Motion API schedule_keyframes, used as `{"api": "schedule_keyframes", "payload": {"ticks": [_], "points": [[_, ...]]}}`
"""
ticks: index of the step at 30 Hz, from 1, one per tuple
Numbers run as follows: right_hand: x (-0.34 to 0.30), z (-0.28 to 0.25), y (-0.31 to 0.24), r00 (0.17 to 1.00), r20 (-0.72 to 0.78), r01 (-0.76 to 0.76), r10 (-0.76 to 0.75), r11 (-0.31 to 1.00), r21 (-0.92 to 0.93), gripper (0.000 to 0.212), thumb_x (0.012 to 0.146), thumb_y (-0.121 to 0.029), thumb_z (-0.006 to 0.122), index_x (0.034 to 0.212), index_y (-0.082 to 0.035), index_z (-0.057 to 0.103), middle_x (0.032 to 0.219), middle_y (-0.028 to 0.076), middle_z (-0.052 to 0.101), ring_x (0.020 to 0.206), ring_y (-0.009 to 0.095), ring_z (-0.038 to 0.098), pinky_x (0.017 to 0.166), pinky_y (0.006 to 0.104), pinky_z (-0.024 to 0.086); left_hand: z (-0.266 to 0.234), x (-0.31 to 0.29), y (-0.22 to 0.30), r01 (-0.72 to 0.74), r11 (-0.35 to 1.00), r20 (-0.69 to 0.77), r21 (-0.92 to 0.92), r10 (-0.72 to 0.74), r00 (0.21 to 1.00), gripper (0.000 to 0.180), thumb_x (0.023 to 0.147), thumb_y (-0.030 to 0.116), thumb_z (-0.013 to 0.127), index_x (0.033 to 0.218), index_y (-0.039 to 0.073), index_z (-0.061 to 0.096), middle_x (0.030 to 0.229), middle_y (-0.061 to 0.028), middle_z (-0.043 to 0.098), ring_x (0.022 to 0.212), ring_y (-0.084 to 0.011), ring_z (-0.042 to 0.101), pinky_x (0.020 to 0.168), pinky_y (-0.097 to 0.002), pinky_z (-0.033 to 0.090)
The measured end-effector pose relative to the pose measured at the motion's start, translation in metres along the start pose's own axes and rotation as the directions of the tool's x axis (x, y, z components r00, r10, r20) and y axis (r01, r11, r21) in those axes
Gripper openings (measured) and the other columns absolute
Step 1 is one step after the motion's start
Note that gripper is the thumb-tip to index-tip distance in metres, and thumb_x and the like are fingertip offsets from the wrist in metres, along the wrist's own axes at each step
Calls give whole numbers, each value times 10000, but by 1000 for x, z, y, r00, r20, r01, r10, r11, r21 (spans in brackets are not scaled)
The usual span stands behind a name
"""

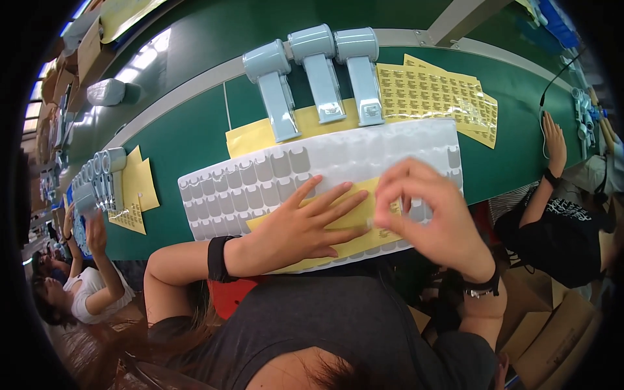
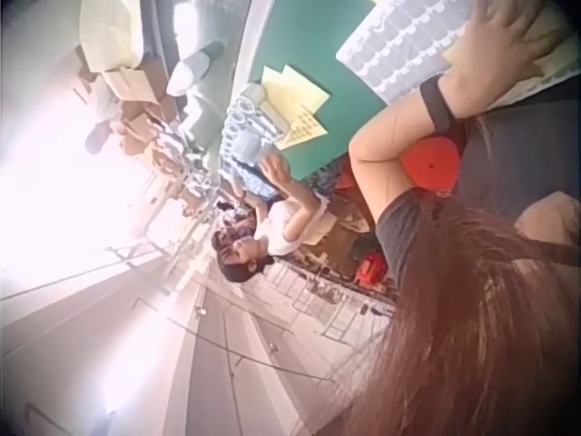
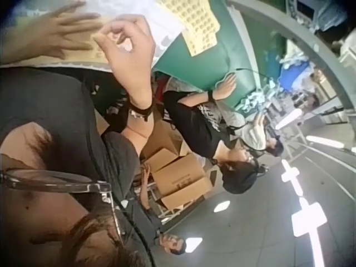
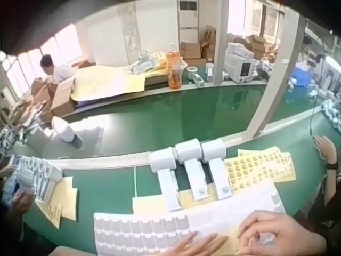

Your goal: The person peels stickers from a sheet and applies them to the base of handheld fans, then presses a small plastic cover into the charging port of each fan before setting it aside.

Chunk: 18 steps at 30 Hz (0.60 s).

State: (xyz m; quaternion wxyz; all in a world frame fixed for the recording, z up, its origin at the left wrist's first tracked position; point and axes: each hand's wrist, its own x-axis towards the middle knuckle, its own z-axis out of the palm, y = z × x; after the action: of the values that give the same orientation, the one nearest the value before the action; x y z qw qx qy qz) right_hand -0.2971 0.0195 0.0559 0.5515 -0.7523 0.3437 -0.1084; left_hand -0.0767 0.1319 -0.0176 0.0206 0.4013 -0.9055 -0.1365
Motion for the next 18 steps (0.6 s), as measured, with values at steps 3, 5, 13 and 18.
{"api": "schedule_keyframes", "payload": {"ticks": [3,5,13,18], "points": [[61,13,-9,966,-170,161,-197,966,-202,121,772,-81,763,846,-64,669,1027,45,604,902,167,563,751,275,416,1,-2,-1,-7,1000,-5,0,7,1000,698,865,559,590,1487,340,359,1620,-62,237,1479,-251,258,1185,-517,231],[101,28,1,929,-162,258,-333,895,-365,114,784,-129,765,834,-68,682,1020,55,583,960,197,540,797,304,422,2,1,-1,-28,1000,-20,3,28,999,709,856,561,598,1484,335,359,1618,-63,238,1478,-251,258,1184,-517,236],[147,54,22,957,-117,192,-266,881,-433,118,782,-169,777,807,-77,708,984,75,538,1003,243,494,862,337,425,12,-1,0,-31,999,-101,8,32,994,674,836,566,620,1433,306,445,1581,-85,299,1459,-277,281,1188,-539,214],[150,56,30,951,-146,182,-272,875,-448,116,773,-161,784,805,-78,709,967,72,542,984,250,495,865,338,421,8,0,-1,-25,999,-36,41,27,999,729,842,585,592,1483,325,359,1619,-63,232,1479,-254,253,1180,-513,246]]}}
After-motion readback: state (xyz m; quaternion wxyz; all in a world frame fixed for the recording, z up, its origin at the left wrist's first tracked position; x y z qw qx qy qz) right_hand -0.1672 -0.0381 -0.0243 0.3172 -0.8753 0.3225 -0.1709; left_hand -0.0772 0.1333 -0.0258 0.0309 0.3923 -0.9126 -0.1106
